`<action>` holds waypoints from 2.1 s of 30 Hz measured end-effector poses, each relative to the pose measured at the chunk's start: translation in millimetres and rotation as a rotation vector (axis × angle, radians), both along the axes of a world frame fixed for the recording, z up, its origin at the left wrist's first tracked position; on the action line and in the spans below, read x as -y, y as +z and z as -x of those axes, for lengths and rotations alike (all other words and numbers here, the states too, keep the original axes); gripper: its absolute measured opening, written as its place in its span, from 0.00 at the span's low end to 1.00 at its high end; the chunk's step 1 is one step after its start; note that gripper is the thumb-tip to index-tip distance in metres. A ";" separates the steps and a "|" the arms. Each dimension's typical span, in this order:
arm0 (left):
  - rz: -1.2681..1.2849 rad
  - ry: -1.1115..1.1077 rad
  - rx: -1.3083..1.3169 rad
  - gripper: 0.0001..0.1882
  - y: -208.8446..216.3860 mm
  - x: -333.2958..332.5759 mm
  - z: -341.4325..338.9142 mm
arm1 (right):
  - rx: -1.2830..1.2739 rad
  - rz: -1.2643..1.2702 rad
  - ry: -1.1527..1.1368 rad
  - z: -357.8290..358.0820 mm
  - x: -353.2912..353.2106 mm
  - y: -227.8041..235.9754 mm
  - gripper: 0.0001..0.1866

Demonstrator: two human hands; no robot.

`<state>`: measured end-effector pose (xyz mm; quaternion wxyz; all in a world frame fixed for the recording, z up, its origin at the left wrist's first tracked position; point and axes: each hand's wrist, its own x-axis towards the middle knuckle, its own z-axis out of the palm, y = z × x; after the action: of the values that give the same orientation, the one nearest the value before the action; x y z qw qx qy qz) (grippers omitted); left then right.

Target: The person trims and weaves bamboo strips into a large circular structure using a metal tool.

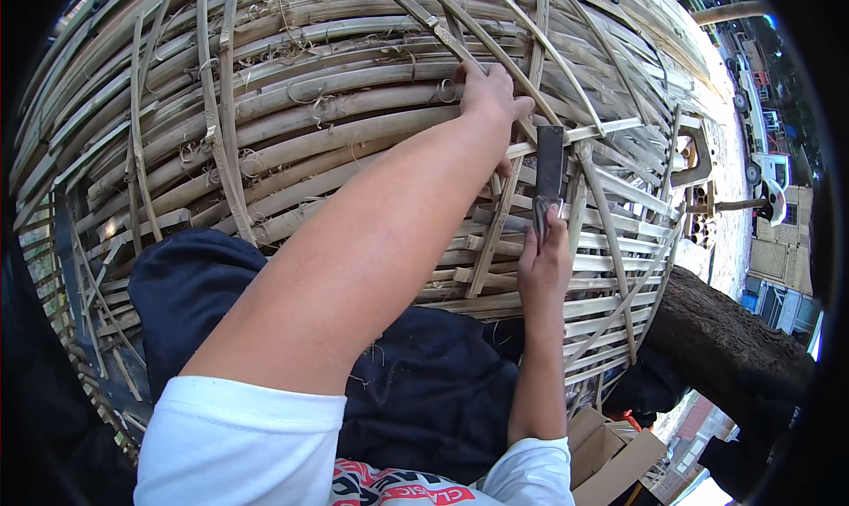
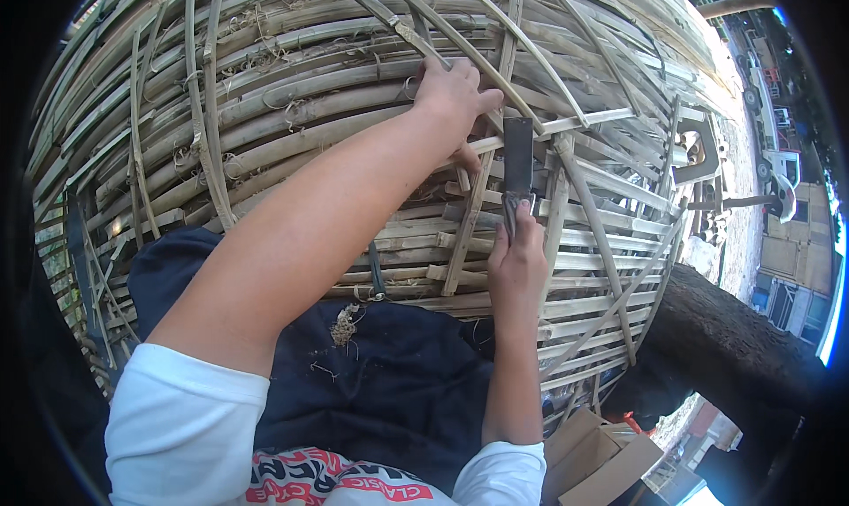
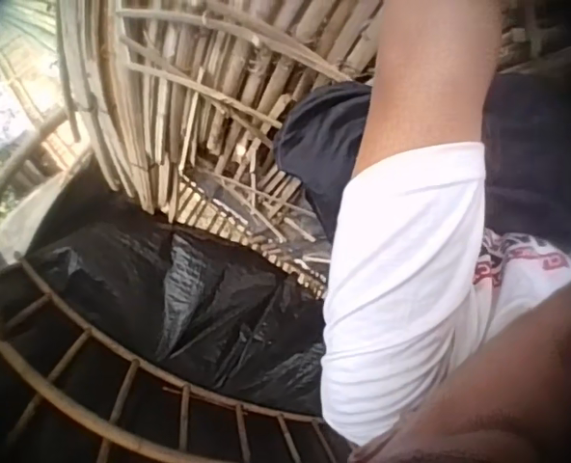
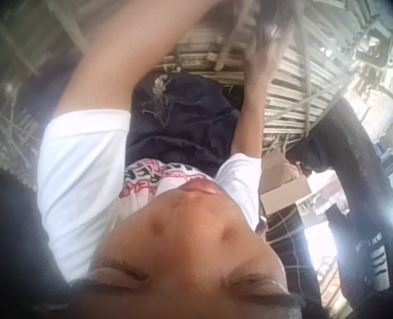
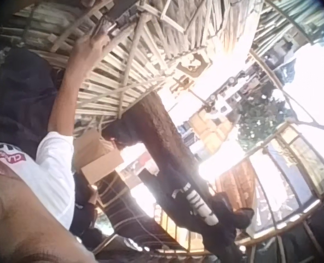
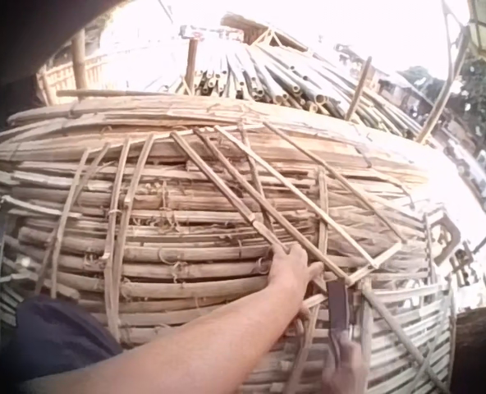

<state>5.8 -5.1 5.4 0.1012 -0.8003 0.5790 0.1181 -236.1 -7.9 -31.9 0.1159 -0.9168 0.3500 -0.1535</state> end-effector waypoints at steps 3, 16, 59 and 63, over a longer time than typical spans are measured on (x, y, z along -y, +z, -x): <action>0.051 -0.019 0.069 0.60 -6.1 -2.7 -0.1 | 0.231 -0.008 0.055 2.6 -10.7 18.9 0.23; -0.013 -0.005 -0.014 0.60 7.7 -2.4 1.2 | 0.550 0.197 0.220 18.8 -6.4 3.1 0.24; 0.102 0.017 0.016 0.57 -6.6 -5.7 3.0 | 0.449 -0.391 -0.025 -0.9 -24.8 34.1 0.27; 0.204 -0.009 -0.004 0.53 -8.0 -7.3 3.8 | 0.463 -0.502 -0.190 10.5 -7.7 20.7 0.26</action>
<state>1.9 2.2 -2.6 0.0187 -0.8035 0.5920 0.0598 -246.6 -0.3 -11.2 0.3991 -0.7640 0.4251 -0.2763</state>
